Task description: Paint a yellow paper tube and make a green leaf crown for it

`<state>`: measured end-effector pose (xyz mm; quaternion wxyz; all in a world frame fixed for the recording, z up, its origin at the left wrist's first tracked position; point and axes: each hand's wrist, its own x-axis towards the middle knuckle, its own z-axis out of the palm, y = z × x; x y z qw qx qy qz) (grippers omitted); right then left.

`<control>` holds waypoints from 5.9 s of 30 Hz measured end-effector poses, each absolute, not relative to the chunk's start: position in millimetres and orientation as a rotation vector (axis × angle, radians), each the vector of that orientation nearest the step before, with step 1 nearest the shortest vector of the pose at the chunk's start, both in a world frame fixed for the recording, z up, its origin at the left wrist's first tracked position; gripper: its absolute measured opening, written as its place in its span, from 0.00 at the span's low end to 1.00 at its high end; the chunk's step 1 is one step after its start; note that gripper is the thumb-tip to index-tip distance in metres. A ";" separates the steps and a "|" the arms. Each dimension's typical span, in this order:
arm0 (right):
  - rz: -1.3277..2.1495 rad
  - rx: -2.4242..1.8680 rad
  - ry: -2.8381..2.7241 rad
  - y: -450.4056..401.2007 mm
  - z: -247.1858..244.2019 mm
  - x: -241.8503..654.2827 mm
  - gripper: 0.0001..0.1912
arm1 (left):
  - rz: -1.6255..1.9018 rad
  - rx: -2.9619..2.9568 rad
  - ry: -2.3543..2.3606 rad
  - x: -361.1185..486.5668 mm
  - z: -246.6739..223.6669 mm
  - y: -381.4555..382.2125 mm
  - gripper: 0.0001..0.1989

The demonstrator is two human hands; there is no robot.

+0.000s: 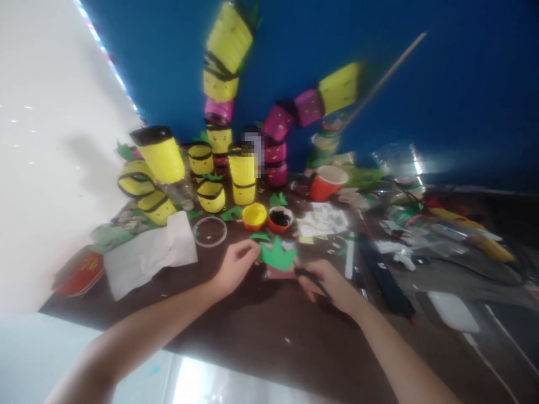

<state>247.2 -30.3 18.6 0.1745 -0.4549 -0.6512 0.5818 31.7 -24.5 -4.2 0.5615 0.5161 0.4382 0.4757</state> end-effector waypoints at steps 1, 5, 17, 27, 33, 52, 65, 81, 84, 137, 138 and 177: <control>1.624 -1.271 -1.835 -29.8 17.9 248.3 0.28 | 1.133 1.197 1.039 31.8 -4.6 -24.3 0.11; 1.567 -1.225 -1.719 -31.1 18.8 249.7 0.30 | 1.163 1.147 1.053 32.2 -6.3 -22.8 0.12; 1.230 -1.489 -1.259 -32.4 19.1 233.8 0.22 | 1.001 1.151 1.038 36.5 4.2 -26.9 0.12; 1.393 -1.362 -1.464 -37.3 27.3 228.8 0.19 | 0.949 1.245 0.881 38.2 3.9 -31.8 0.15; 1.534 -1.318 -1.533 -41.6 23.9 222.7 0.21 | 0.948 1.203 0.893 38.8 1.8 -30.8 0.15; 1.747 -1.285 -1.409 -44.7 23.7 230.6 0.26 | 1.431 1.004 1.014 34.6 -12.5 -20.6 0.04; 1.726 -1.332 -1.388 -46.1 26.8 229.9 0.25 | 1.417 0.842 1.138 34.0 -11.6 -19.3 0.13; 1.797 -1.311 -1.524 -47.0 23.5 226.5 0.26 | 1.407 0.818 1.070 37.7 -12.1 -22.0 0.15; 1.787 -1.307 -1.541 -46.9 23.5 226.0 0.26 | 1.402 0.850 1.073 37.9 -11.7 -22.2 0.15; 1.833 -1.228 -1.380 -40.6 7.7 227.5 0.27 | 1.284 1.026 1.129 39.3 -6.3 -31.6 0.15; 1.835 -1.221 -1.379 -40.6 7.5 227.6 0.27 | 1.280 1.033 1.138 39.2 -6.5 -31.6 0.15; 1.815 -1.265 -1.383 -42.1 10.2 225.2 0.26 | 1.277 0.994 1.170 40.0 -0.9 -32.5 0.16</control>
